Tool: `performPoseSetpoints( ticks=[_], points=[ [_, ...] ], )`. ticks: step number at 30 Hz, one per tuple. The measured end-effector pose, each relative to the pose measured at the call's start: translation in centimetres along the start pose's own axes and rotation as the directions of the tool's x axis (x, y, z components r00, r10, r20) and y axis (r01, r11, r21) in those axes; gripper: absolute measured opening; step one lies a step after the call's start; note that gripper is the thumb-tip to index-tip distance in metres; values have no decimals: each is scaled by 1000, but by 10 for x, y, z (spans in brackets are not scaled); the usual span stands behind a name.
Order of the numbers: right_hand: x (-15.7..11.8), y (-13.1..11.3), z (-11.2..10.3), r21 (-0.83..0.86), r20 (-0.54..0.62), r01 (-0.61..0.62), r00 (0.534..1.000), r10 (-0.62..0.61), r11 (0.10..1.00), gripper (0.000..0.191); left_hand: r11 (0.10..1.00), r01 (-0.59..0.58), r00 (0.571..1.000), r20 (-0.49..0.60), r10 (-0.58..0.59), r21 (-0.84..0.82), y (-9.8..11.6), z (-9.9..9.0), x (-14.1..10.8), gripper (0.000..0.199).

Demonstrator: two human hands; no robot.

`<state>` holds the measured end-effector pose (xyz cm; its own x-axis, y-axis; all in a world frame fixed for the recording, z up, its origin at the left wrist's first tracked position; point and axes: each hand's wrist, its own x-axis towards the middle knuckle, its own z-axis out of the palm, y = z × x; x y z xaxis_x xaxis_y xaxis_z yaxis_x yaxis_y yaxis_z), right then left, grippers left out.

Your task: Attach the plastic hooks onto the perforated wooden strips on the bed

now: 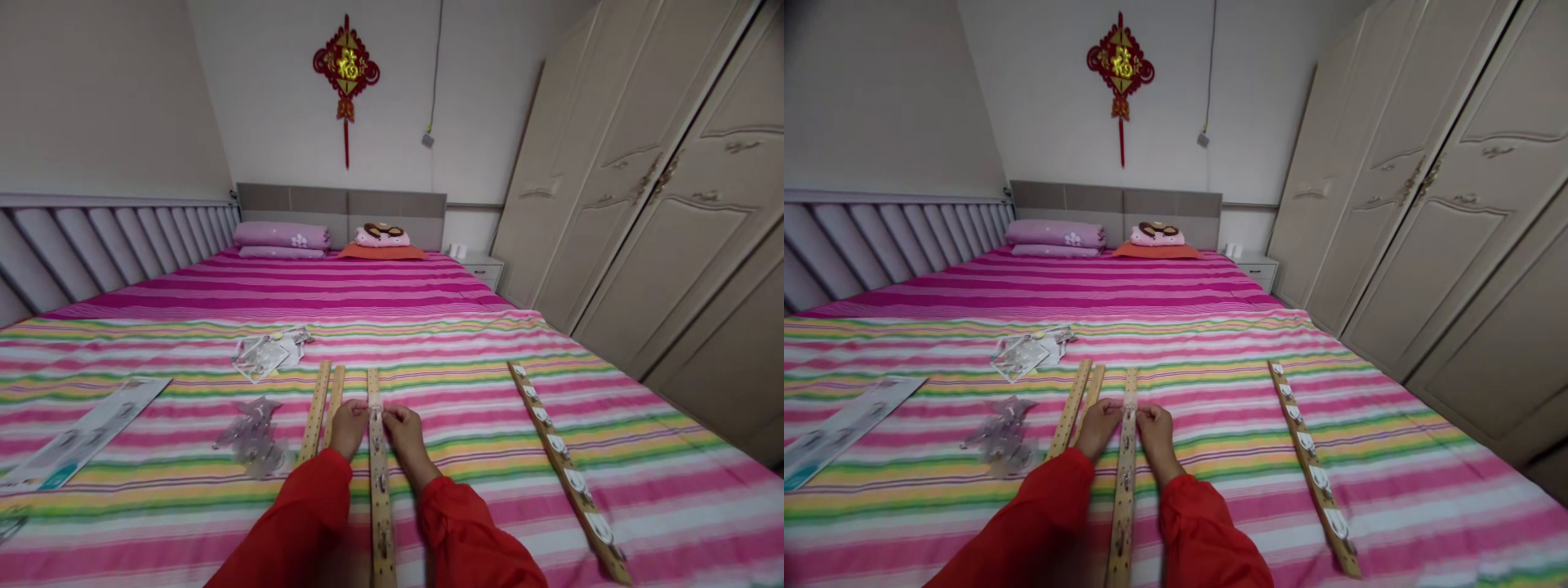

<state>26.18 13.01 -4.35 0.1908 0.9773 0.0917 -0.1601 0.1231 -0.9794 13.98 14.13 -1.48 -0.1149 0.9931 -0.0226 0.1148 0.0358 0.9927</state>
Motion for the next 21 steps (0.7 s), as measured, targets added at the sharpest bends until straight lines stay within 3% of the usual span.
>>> performPoseSetpoints(
  ticks=[8,13,17,21],
  points=[
    [1,2,0,-38,1,-24,1000,24,999,21,999,23,998,-58,-21,35,-9,4,3,12],
    [1,4,-1,-72,-19,-24,1000,23,997,24,998,37,994,-108,-33,43,-9,4,2,25],
    [-2,3,-2,-107,-23,16,1000,-19,994,41,1000,-5,999,-37,5,-2,-6,2,-3,47],
    [-7,-5,-4,-241,78,149,988,-134,959,36,1000,-13,999,42,13,-19,-3,1,-4,43]
  ],
)
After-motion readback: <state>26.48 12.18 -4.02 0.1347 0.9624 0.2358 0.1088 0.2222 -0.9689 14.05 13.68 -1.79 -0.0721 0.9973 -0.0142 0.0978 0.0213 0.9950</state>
